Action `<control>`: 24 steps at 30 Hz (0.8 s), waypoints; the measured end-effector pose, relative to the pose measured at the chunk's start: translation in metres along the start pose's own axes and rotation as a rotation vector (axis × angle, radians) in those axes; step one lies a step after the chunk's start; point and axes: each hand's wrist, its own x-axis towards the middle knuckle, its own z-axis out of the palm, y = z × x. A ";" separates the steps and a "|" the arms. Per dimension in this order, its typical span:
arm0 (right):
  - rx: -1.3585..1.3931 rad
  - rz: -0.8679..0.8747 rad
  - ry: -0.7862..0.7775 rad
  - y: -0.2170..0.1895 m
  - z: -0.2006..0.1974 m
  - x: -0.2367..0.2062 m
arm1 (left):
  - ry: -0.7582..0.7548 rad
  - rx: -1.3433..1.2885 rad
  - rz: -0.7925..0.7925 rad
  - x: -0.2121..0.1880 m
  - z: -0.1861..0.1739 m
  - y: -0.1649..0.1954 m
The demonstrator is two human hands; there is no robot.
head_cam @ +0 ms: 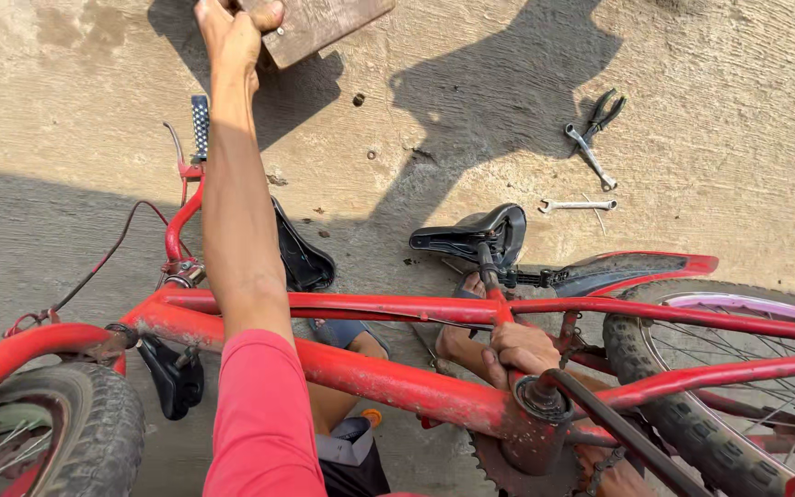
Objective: The person moves a small bicycle, then works on a red bicycle by removing the seat and adjusting the crankset and chain using a wrench and adjustable wrench. The person also briefly handles a motorcycle seat and retrieves tools from a toolbox.
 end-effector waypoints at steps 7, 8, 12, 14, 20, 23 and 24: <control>-0.024 0.027 0.044 -0.004 0.003 0.005 | -0.338 0.612 0.019 -0.116 0.066 -0.077; -0.027 0.040 0.038 -0.006 0.002 0.004 | -0.427 0.631 -0.056 -0.136 0.069 -0.093; -0.019 0.039 0.021 -0.014 -0.001 0.004 | -0.548 0.530 -0.294 -0.179 0.070 -0.153; -0.019 0.041 0.004 -0.018 0.001 0.008 | -0.605 0.422 -0.378 -0.189 0.058 -0.173; -0.031 0.046 0.013 -0.029 0.007 0.011 | -1.413 1.103 -0.373 -0.209 0.031 -0.146; -0.050 0.029 0.022 -0.031 0.010 -0.001 | -1.524 1.403 -0.261 -0.218 0.033 -0.085; -0.056 0.004 0.029 -0.031 0.009 -0.006 | -1.483 1.481 -0.160 -0.217 0.032 -0.061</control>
